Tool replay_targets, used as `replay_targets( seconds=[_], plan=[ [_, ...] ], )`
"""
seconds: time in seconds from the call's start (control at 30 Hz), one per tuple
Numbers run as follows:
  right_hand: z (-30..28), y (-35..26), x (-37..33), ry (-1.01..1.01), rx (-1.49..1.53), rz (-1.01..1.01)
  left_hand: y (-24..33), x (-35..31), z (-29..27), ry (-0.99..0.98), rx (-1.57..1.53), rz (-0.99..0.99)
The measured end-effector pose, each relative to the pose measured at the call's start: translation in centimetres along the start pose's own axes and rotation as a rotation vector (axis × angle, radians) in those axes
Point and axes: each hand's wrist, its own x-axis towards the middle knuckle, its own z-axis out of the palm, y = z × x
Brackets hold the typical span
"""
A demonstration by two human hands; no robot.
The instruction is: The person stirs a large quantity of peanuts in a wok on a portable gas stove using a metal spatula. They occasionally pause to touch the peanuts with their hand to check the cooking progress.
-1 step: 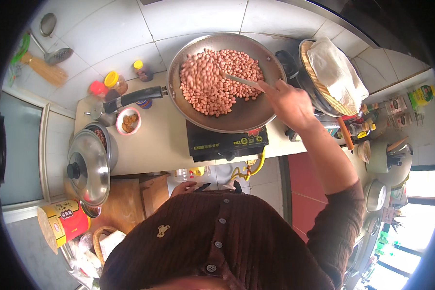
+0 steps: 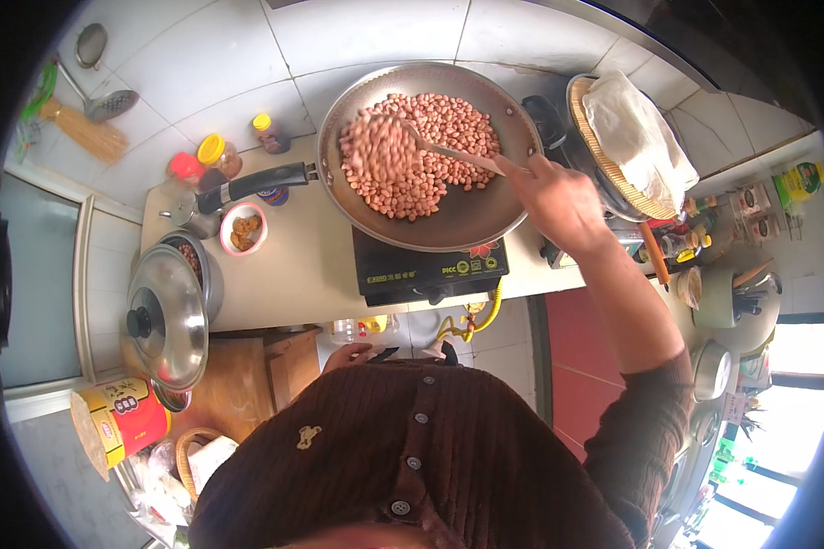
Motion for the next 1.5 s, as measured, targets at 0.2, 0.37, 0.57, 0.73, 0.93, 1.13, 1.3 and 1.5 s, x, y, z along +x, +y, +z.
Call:
replay_targets(
  seconds=[0.2, 0.37, 0.57, 0.73, 0.93, 1.13, 1.3, 1.5],
  plan=[
    [-5.9, 2.2, -2.1, -0.192, -0.082, 0.185, 0.3, 0.5, 0.2, 0.006, 0.006, 0.041],
    [-10.1, 2.4, -1.7, -0.376, -0.101, 0.25, 0.5, 1.0, 0.4, -0.017, 0.042, 0.078],
    [-10.9, 2.2, -0.1, -0.605, -0.011, 0.24, 0.3, 1.3, 0.4, -0.015, 0.065, 0.131],
    [-6.2, 2.0, -0.8, -0.519, 0.105, 0.233, 0.4, 1.0, 0.3, -0.006, 0.086, 0.132],
    [1.8, 1.7, 0.8, -0.338, 0.287, 0.325, 0.5, 0.6, 0.2, 0.002, 0.119, 0.06],
    [3.2, 2.0, 1.4, -0.171, 0.178, 0.216, 0.6, -0.1, 0.0, 0.02, 0.096, 0.044],
    [-0.7, 3.9, -2.3, -0.09, -0.104, 0.08, 0.0, 0.2, 0.3, 0.004, 0.054, 0.001],
    [-6.2, 5.4, -3.2, -0.173, -0.102, 0.215, -0.2, 1.2, 0.5, -0.018, 0.035, 0.009]
  ],
)
